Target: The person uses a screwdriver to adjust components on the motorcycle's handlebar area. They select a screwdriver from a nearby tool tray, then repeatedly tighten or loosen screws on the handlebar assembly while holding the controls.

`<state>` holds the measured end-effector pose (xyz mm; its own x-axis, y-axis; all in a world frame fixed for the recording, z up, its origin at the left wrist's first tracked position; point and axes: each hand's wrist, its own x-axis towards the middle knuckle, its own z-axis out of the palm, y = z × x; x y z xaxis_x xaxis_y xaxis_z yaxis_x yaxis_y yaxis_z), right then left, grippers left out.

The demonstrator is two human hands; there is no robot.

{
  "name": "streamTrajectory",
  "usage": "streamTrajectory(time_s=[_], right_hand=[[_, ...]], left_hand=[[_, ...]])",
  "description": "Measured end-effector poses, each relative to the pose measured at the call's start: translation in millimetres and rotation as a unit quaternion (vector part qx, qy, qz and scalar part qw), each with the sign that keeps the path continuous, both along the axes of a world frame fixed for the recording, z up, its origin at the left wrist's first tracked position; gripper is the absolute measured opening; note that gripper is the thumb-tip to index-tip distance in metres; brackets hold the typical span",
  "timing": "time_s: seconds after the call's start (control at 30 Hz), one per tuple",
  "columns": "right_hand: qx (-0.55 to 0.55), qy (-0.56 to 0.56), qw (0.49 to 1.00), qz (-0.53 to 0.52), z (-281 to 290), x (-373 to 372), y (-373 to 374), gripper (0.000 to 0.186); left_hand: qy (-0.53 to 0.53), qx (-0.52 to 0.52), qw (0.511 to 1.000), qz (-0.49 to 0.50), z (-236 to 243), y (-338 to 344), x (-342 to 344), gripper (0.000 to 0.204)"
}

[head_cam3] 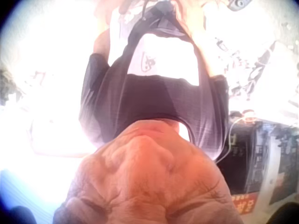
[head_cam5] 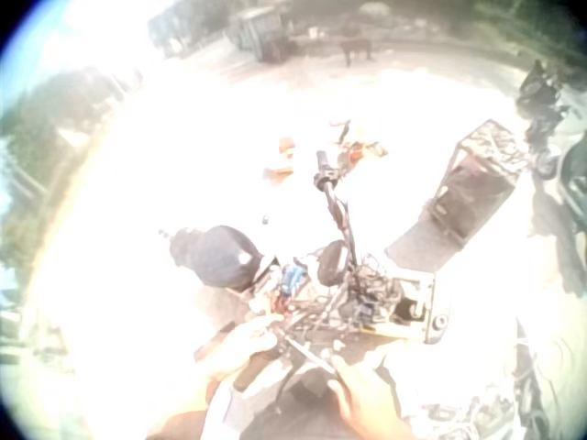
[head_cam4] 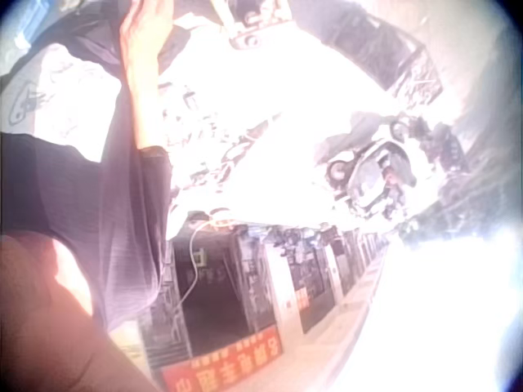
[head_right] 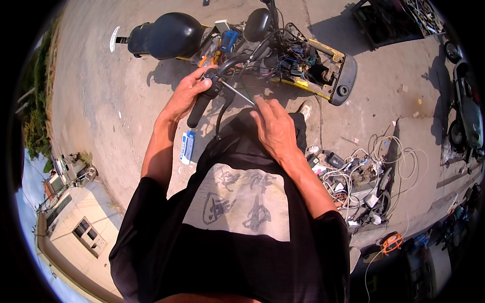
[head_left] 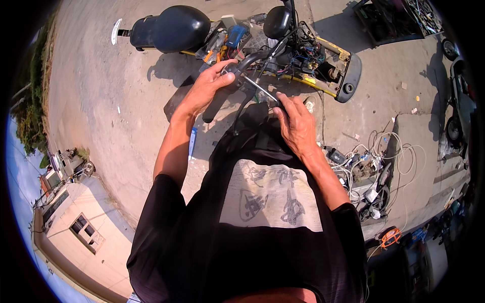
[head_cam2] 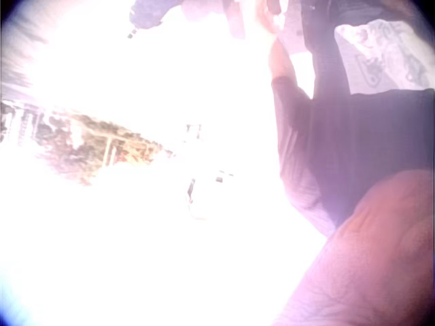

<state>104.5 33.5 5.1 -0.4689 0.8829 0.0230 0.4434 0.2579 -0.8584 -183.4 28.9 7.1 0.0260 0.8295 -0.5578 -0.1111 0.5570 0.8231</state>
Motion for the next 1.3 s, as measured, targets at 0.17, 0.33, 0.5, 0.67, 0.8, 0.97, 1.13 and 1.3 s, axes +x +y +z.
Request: streamTrajectory(time_s=[0.17, 0.33, 0.5, 0.67, 0.8, 0.97, 1.13, 1.3], right_hand=[[-0.023, 0.011, 1.0, 0.002, -16, -3, -1, 0.035], [-0.046, 0.007, 0.999, 0.011, -18, 2, 1, 0.035], [0.013, -0.018, 1.0, 0.018, -22, 4, 4, 0.037], [0.044, -0.018, 0.998, 0.038, -23, 3, 6, 0.029], [-0.63, 0.312, 0.71, -0.046, -32, 5, 15, 0.021], [-0.261, 0.134, 0.956, -0.021, -18, -5, 4, 0.022], [0.061, 0.036, 0.997, 0.03, -13, -4, 6, 0.03], [-0.617, 0.281, 0.735, -0.008, -19, 6, 32, 0.023]], left_hand=[[-0.062, -0.004, 0.998, -0.019, -4, 8, -8, 0.062], [-0.005, -0.004, 1.0, -0.015, 6, 8, 0, 0.063], [-0.097, -0.063, 0.993, -0.02, 2, 18, -9, 0.059], [-0.11, -0.044, 0.993, -0.02, -16, 16, -12, 0.056], [-0.196, -0.067, 0.978, -0.027, -19, 26, -18, 0.053], [-0.217, -0.057, 0.974, -0.026, -29, 20, -23, 0.06], [-0.219, -0.047, 0.974, -0.037, -28, 28, -20, 0.064], [-0.211, -0.06, 0.974, -0.055, -34, 24, -25, 0.06]])
